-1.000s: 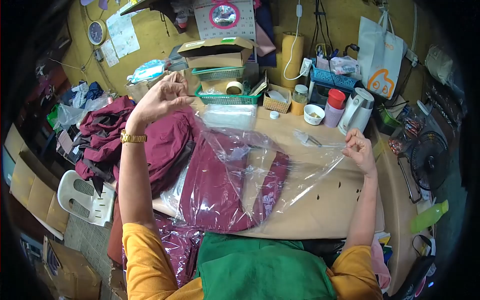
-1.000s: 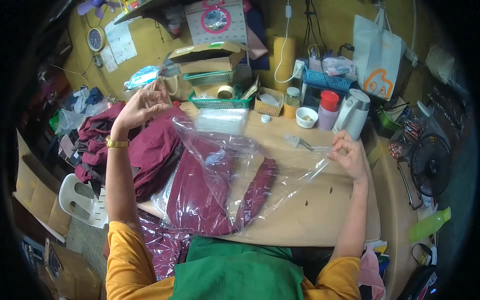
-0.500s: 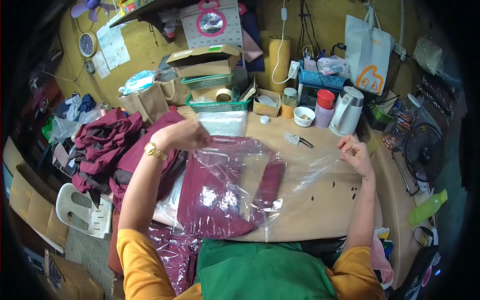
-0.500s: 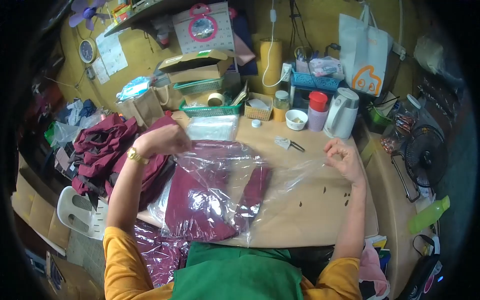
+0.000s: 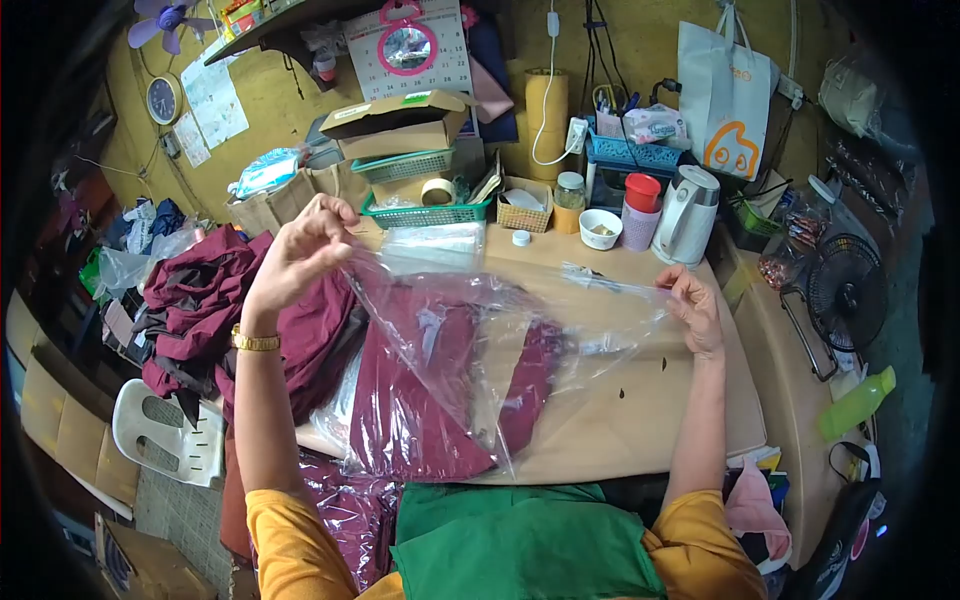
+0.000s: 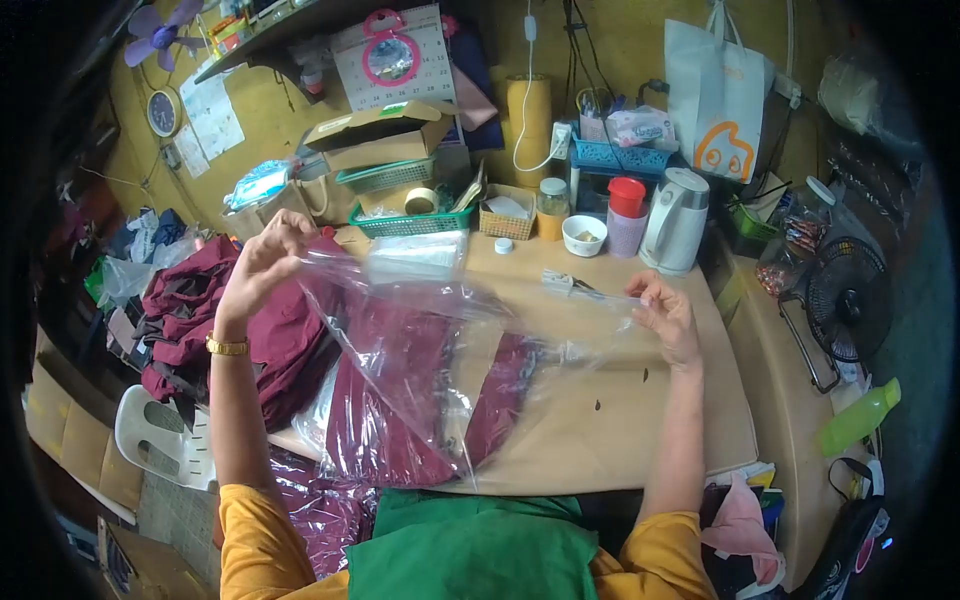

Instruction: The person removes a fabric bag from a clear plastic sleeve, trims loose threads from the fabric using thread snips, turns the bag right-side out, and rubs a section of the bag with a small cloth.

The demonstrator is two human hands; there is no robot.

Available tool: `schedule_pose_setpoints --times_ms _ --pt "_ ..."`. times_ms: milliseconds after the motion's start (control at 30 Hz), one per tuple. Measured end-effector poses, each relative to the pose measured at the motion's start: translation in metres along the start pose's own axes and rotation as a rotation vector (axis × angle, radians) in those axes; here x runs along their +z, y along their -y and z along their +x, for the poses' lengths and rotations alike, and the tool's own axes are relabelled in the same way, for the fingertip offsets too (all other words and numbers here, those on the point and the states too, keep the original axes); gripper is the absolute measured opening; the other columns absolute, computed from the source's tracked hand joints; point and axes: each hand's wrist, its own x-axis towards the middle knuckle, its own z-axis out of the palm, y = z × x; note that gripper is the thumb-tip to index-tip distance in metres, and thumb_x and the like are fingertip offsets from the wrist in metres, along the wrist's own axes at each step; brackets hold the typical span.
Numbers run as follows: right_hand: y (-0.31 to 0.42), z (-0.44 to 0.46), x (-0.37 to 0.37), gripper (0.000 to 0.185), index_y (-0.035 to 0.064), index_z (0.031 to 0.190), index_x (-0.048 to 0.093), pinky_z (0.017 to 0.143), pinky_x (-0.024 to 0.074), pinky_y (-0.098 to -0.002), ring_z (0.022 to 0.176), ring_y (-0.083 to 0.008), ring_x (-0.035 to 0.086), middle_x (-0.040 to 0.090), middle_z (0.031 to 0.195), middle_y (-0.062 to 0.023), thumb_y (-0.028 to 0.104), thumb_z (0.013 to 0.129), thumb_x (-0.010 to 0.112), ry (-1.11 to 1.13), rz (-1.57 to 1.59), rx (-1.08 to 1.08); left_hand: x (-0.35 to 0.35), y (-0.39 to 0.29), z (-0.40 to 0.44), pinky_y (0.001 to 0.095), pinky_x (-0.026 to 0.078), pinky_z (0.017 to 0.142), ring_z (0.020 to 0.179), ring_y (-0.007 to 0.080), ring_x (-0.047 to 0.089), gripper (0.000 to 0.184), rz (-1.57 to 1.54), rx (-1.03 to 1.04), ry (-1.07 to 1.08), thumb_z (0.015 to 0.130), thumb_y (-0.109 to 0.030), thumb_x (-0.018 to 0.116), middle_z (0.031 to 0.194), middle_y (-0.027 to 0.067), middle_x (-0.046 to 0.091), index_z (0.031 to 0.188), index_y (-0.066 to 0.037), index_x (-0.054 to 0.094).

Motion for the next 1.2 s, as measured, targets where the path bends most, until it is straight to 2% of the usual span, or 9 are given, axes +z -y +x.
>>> schedule_pose_setpoints --times_ms 100,200,233,300,400,733,833,1000,1200 --pt "-0.002 0.002 0.040 0.019 0.0105 0.084 0.053 0.081 0.0468 -0.0290 0.084 -0.0107 0.053 0.055 0.098 -0.0031 0.018 0.087 0.070 -0.150 0.372 -0.076 0.041 -0.009 0.000 0.0365 0.042 0.101 0.113 0.0219 0.054 0.029 -0.683 0.023 -0.222 0.091 -0.035 0.070 0.108 0.0074 0.056 0.090 -0.012 0.053" --pt "-0.024 -0.003 0.059 0.019 0.0118 0.092 0.051 0.073 0.0451 -0.0248 0.071 -0.0081 0.048 0.051 0.083 0.0027 0.022 0.091 0.067 -0.232 1.034 -0.094 0.074 -0.013 0.008 0.0252 0.042 0.065 0.067 0.0067 0.048 0.035 -1.399 0.212 -0.101 0.094 -0.039 0.066 0.072 -0.0057 0.042 0.085 -0.016 0.041" --pt "-0.024 -0.005 0.066 0.019 0.0118 0.092 0.051 0.073 0.0451 -0.0248 0.071 -0.0081 0.048 0.051 0.083 0.0027 0.022 0.091 0.067 -0.235 1.035 -0.094 0.091 -0.021 0.007 0.0227 0.028 0.049 0.051 0.0025 0.029 0.037 -1.320 0.084 -0.260 0.094 -0.039 0.066 0.063 -0.0096 0.035 0.083 -0.017 0.038" --pt "-0.006 -0.002 0.091 0.022 0.0082 0.105 0.053 0.059 0.0406 -0.0209 0.056 -0.0056 0.037 0.041 0.070 0.0072 0.024 0.094 0.064 -0.192 0.764 0.067 0.125 -0.043 0.008 0.0169 0.033 0.051 0.055 0.0009 0.039 0.027 -0.515 -0.138 -0.317 0.090 -0.016 0.069 0.066 -0.0098 0.041 0.095 -0.013 0.043" --pt "0.026 -0.005 0.149 0.025 0.0065 0.111 0.061 0.050 0.0303 -0.0191 0.054 -0.0007 0.033 0.039 0.069 0.0108 0.014 0.090 0.071 -0.122 0.216 0.040 0.181 -0.054 0.007 0.0155 0.035 0.054 0.063 -0.0016 0.046 0.048 -0.305 -0.218 -0.085 0.081 0.007 0.067 0.070 -0.0091 0.048 0.121 -0.008 0.043" --pt "0.034 -0.010 0.195 0.002 -0.0014 0.092 0.066 0.053 0.0375 -0.0161 0.063 0.0014 0.046 0.061 0.077 0.0054 -0.001 0.090 0.066 -0.124 0.013 0.081 0.220 -0.049 -0.006 0.0263 0.051 0.077 0.089 0.0138 0.062 0.066 -0.289 -0.241 -0.007 0.080 0.013 0.063 0.101 0.0088 0.057 0.136 -0.002 0.031" --pt "0.031 -0.005 0.175 0.004 -0.0014 0.088 0.064 0.054 0.0407 -0.0192 0.062 -0.0009 0.049 0.063 0.077 0.0026 0.000 0.092 0.065 -0.258 0.003 0.154 0.207 -0.051 -0.017 0.0286 0.050 0.082 0.095 0.0145 0.059 0.065 0.125 -0.199 0.048 0.079 0.013 0.061 0.107 0.0118 0.056 0.134 -0.002 0.031" --pt "0.019 -0.002 0.174 0.003 -0.0031 0.091 0.061 0.061 0.0487 -0.0271 0.066 -0.0115 0.059 0.066 0.082 -0.0069 -0.001 0.092 0.062 -0.294 -0.185 0.117 0.217 -0.034 -0.034 0.0373 0.040 0.077 0.081 0.0248 0.049 0.042 -0.071 -0.149 -0.003 0.077 0.007 0.062 0.089 0.0106 0.050 0.112 -0.007 0.042" --pt "0.042 -0.019 0.204 0.023 0.0017 0.109 0.059 0.068 0.0538 -0.0415 0.086 -0.0350 0.068 0.066 0.100 -0.0208 -0.004 0.087 0.060 -0.270 -0.586 -0.499 0.220 -0.042 -0.028 0.0366 0.034 0.082 0.079 0.0256 0.048 0.020 0.084 0.097 0.011 0.073 0.005 0.062 0.080 0.0083 0.045 0.083 -0.008 0.051"
